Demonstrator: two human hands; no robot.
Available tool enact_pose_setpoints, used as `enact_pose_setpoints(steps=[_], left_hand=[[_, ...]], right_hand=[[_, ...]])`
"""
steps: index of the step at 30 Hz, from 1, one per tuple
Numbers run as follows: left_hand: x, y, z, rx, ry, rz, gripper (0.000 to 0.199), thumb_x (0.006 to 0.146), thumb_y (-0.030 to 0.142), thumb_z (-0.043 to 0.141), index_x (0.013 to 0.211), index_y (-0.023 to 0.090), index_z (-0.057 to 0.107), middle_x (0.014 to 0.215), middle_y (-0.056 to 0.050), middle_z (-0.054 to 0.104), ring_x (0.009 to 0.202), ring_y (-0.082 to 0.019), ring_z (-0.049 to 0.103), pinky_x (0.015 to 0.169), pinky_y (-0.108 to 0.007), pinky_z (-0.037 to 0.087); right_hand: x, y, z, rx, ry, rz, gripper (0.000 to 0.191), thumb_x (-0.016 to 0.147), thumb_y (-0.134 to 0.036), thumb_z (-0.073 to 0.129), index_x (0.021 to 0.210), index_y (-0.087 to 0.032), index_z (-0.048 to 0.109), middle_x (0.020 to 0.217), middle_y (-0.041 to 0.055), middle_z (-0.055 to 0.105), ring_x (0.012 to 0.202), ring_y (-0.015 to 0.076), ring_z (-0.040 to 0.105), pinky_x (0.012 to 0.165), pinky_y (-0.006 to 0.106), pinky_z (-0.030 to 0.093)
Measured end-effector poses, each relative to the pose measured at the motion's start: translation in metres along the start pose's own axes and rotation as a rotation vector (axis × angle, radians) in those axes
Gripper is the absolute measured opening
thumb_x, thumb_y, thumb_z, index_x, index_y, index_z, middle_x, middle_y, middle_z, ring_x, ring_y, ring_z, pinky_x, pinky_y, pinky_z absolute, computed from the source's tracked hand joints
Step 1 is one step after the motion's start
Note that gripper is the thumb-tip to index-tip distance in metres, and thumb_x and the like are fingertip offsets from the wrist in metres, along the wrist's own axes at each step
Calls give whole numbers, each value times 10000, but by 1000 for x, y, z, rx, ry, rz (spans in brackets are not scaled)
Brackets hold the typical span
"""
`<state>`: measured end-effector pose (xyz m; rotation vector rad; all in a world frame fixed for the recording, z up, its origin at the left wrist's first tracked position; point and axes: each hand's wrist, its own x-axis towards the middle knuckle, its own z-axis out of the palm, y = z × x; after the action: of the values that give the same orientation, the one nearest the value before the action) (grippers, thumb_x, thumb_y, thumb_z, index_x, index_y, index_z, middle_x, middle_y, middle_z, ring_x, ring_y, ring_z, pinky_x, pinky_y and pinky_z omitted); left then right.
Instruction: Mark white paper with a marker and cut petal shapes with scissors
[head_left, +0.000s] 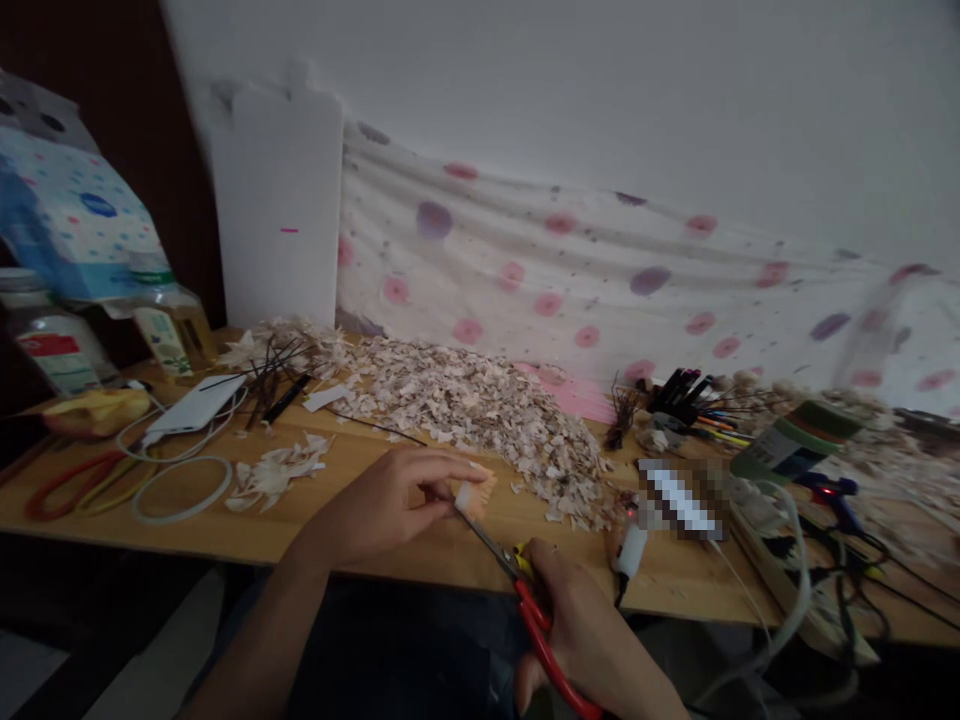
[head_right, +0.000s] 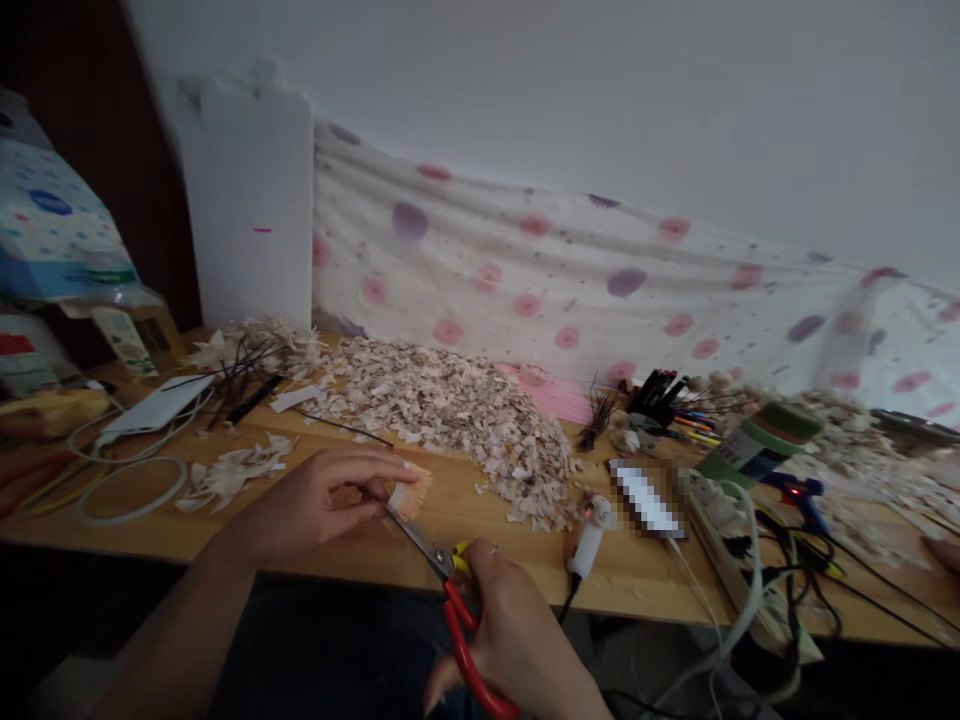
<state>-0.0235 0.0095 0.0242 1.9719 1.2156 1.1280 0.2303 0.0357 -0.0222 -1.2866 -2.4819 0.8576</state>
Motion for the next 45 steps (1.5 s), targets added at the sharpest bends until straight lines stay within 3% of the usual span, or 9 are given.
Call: enact_pose_setpoints(steps=[6, 17, 20, 28, 37, 45], left_hand=[[-1, 1, -3, 21, -20, 18, 358, 852, 122, 571, 1161, 252, 698, 1169, -26, 714, 941, -157, 672, 829, -267, 539], [-3, -2, -7, -11, 58, 3, 378, 818, 99, 596, 1150, 242, 707, 1102, -35, 732, 816, -132, 669, 822, -267, 545], [-3, -4, -5, -50, 55, -16, 386, 814, 97, 597, 1154, 245, 706, 1151, -39, 717, 817, -129, 678, 800, -257, 554], [1, -2, 4, -78, 37, -51, 374, 821, 124, 592, 1150, 258, 710, 1214, -29, 702, 878, -143, 701, 793, -254, 568], [2, -1, 2, -63, 34, -60, 450, 776, 34, 558, 1146, 242, 706, 1199, -8, 709, 860, -125, 706, 764, -216, 552], [1, 0, 1, -45, -12, -48, 469, 791, 53, 594, 1198, 270, 677, 1217, 2, 698, 838, -111, 679, 764, -213, 536]], right_hand=[[2, 2, 0, -41, 6, 3, 591, 488, -486, 850, 718, -257, 356, 727, 7, 608, 657, 217, 536, 561, 271, 350], [-1, 4, 1, 23, -15, -41, 785, 420, -323, 956, 965, -232, 399, 1031, 77, 633, 940, 302, 604, 775, 310, 438], [0, 5, 3, 23, -15, -36, 824, 383, -299, 971, 971, -227, 398, 1019, 73, 630, 916, 297, 600, 772, 314, 436], [1, 3, 1, -3, -3, -47, 679, 493, -395, 900, 905, -236, 384, 928, 48, 630, 796, 251, 564, 682, 290, 410], [3, 5, 3, -36, 14, 9, 624, 495, -358, 888, 766, -261, 335, 778, 15, 622, 691, 223, 545, 581, 262, 337], [6, 9, 5, -61, 26, 23, 577, 515, -422, 847, 751, -257, 346, 768, 22, 621, 672, 220, 539, 573, 267, 324]])
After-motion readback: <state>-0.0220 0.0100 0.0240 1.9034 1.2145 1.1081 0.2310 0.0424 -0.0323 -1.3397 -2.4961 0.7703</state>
